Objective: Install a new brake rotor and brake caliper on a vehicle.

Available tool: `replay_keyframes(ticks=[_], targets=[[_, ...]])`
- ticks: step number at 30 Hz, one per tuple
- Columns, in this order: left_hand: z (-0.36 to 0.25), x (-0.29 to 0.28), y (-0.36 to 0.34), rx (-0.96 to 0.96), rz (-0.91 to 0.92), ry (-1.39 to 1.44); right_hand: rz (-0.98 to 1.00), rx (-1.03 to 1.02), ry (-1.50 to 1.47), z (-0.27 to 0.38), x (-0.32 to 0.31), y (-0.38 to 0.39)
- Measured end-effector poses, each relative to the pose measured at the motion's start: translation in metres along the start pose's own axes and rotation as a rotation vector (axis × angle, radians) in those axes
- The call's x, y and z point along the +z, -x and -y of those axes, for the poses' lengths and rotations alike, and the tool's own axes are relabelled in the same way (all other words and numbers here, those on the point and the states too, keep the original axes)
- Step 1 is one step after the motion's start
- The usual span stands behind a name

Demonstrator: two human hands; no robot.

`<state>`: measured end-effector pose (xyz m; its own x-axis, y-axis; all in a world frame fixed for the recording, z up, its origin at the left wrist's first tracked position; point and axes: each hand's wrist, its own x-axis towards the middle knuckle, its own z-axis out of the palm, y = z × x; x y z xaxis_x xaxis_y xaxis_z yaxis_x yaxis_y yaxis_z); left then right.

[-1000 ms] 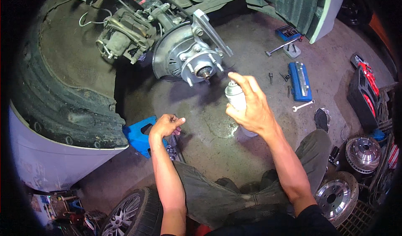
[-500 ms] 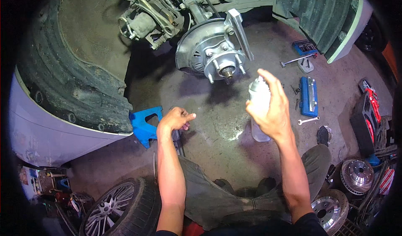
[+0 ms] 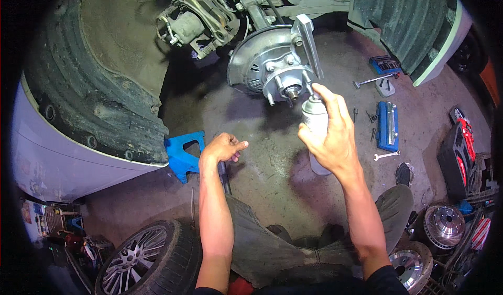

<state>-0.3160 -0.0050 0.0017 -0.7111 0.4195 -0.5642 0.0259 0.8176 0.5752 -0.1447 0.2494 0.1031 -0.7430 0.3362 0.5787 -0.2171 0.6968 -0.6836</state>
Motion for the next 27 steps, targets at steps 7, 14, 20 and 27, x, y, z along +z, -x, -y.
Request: replay_keyframes(ticks=[7,14,20,27], targets=[[0.0,-0.001,0.002,0.009,-0.014,0.02,0.288,0.113,0.182,-0.016,0.034,0.037],[-0.001,-0.001,0.003,-0.002,0.0,0.001,0.232,-0.072,0.224,-0.001,0.037,0.029],[0.0,0.0,0.001,-0.003,0.004,0.024,0.268,0.039,0.346,-0.035,0.029,0.048],[0.005,-0.001,-0.002,-0.009,0.003,-0.005,0.22,-0.105,0.249,-0.025,0.029,0.047]])
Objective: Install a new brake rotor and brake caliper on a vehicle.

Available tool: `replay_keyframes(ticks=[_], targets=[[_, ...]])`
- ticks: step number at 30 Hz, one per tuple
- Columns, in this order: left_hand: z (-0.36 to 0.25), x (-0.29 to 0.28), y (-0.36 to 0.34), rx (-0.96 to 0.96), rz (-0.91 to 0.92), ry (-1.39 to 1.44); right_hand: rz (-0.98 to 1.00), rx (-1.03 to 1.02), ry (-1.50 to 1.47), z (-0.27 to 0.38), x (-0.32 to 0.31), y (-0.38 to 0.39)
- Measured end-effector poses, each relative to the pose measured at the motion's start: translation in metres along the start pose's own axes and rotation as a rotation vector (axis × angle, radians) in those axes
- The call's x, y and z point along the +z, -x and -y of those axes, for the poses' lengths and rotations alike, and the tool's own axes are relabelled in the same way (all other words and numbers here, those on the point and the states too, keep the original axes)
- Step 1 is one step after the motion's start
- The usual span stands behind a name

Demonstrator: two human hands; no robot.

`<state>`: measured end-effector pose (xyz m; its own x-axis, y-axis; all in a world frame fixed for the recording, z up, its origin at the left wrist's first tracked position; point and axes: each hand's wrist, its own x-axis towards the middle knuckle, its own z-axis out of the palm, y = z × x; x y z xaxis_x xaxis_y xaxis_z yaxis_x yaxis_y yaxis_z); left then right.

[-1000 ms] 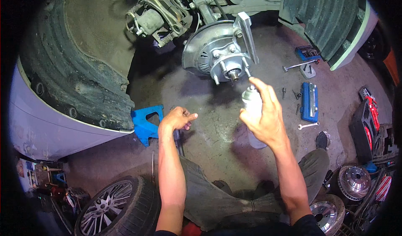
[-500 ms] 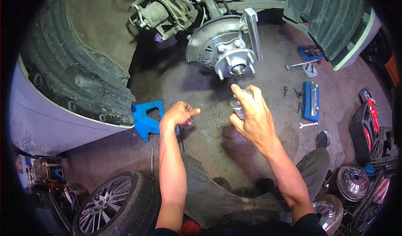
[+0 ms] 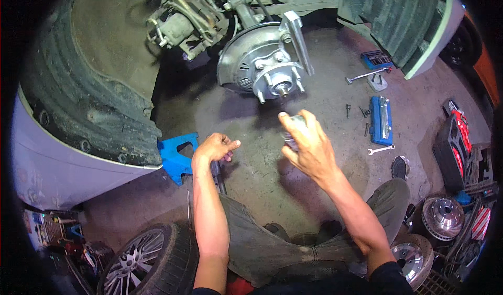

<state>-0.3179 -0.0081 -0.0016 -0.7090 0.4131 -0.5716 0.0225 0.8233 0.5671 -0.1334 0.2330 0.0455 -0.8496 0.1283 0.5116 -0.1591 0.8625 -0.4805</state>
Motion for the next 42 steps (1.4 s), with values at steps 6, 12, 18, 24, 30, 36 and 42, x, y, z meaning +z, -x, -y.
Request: replay_keyframes(ticks=[6,12,18,24,30,36,42], targets=[[-0.01,0.002,0.01,0.003,-0.001,0.031,-0.064,0.145,0.003,-0.031,0.018,0.008],[-0.009,-0.001,0.009,0.001,0.011,0.006,-0.347,0.174,-0.158,-0.048,-0.035,0.004],[-0.012,0.005,0.008,0.035,0.03,0.007,-0.165,0.455,-0.617,-0.043,0.001,0.003],[-0.013,0.001,0.013,-0.012,0.026,0.001,-0.188,0.528,-0.639,-0.032,-0.006,0.018],[-0.015,0.004,0.009,0.003,0.035,-0.004,-0.304,0.49,-0.71,-0.035,-0.013,-0.001],[-0.019,0.004,0.012,-0.021,0.041,0.009,-0.142,0.54,-0.687,-0.046,-0.008,0.017],[-0.025,0.006,0.013,-0.016,0.033,0.007,-0.306,0.314,-0.453,-0.067,-0.034,-0.013]])
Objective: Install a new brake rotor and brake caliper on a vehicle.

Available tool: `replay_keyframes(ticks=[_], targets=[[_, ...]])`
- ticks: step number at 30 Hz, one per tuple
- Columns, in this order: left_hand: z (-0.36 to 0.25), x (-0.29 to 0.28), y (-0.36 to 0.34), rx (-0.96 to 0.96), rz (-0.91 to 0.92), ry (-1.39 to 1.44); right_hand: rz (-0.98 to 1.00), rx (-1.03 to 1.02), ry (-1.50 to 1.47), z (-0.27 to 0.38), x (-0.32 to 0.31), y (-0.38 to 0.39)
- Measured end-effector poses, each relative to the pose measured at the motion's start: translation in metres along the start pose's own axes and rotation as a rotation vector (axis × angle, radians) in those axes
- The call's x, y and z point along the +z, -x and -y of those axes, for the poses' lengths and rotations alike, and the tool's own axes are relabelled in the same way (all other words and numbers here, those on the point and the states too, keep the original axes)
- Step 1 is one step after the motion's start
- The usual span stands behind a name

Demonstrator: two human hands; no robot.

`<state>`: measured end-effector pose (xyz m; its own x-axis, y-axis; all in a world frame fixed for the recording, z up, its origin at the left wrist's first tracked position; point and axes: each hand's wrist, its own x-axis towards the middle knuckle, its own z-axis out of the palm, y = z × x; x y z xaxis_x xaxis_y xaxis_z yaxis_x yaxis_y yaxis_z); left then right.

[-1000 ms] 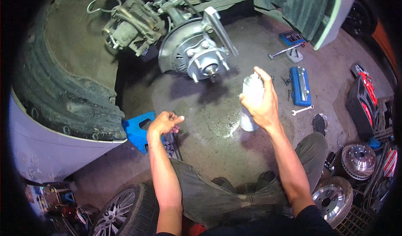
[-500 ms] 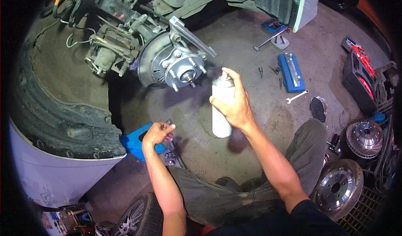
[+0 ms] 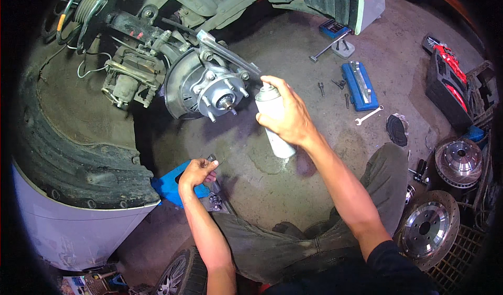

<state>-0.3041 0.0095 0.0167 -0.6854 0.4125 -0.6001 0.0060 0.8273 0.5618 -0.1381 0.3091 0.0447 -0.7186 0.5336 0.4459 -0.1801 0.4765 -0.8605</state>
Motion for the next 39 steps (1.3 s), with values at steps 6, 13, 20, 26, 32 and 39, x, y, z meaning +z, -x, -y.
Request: replay_keyframes(ticks=[6,13,20,26,32,39], targets=[[0.012,0.001,-0.006,0.003,0.024,0.016,0.131,0.063,0.043,-0.036,0.008,0.017],[0.002,0.0,-0.004,-0.031,0.011,-0.01,0.093,0.176,-0.104,-0.005,-0.015,0.002],[0.004,0.004,-0.009,0.011,0.007,0.011,0.238,0.378,-0.138,-0.03,0.001,0.019],[0.006,0.0,-0.006,-0.01,-0.012,-0.023,0.092,0.133,0.042,0.002,-0.009,0.017],[0.005,0.003,-0.012,-0.014,-0.003,-0.027,0.029,0.045,-0.013,0.055,-0.002,-0.015],[0.01,0.001,-0.012,0.031,-0.039,0.025,0.166,-0.076,0.13,0.062,0.013,-0.001]])
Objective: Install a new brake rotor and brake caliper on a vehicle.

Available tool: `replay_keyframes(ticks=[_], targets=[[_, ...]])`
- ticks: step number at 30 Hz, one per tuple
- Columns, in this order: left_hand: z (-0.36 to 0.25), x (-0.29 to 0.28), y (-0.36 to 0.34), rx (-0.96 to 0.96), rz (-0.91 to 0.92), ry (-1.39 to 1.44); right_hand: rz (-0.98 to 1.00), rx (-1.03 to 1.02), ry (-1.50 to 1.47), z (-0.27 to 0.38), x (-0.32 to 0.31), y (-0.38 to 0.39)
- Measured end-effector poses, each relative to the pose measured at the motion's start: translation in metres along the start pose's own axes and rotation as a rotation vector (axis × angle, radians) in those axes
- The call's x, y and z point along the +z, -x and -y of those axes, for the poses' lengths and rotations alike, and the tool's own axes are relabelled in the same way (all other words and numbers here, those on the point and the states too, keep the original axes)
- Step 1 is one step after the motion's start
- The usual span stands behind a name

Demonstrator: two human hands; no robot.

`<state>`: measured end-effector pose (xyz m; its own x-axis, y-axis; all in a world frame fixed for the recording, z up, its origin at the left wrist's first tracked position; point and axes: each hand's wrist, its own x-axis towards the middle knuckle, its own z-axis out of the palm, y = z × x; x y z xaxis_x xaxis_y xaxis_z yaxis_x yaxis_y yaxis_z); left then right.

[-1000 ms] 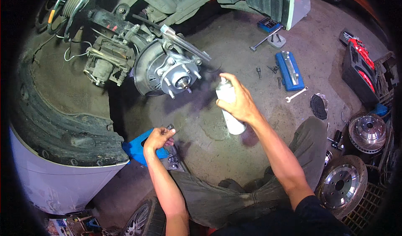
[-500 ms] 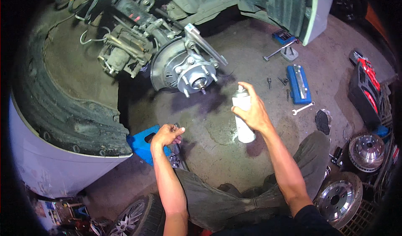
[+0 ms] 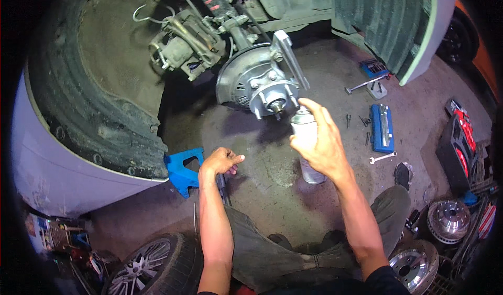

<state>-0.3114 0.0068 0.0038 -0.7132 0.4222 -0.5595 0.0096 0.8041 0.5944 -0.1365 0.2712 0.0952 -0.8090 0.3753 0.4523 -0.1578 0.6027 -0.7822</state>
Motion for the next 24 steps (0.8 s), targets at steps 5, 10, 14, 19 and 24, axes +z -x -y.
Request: replay_keyframes(ticks=[5,10,14,19,24], targets=[[0.001,0.0,-0.002,0.0,0.02,0.002,-0.108,-0.072,0.05,0.016,-0.004,-0.016],[0.009,0.002,-0.008,0.014,0.003,0.004,-0.116,-0.115,0.051,0.022,0.014,-0.012],[0.009,0.001,-0.009,0.02,0.004,-0.016,-0.06,-0.191,0.072,0.022,0.041,0.007],[0.016,-0.001,-0.01,-0.002,0.018,0.026,0.067,-0.099,0.163,0.008,0.075,0.018],[0.019,-0.006,-0.008,0.0,0.031,0.015,0.093,-0.014,0.195,-0.014,0.074,0.034]])
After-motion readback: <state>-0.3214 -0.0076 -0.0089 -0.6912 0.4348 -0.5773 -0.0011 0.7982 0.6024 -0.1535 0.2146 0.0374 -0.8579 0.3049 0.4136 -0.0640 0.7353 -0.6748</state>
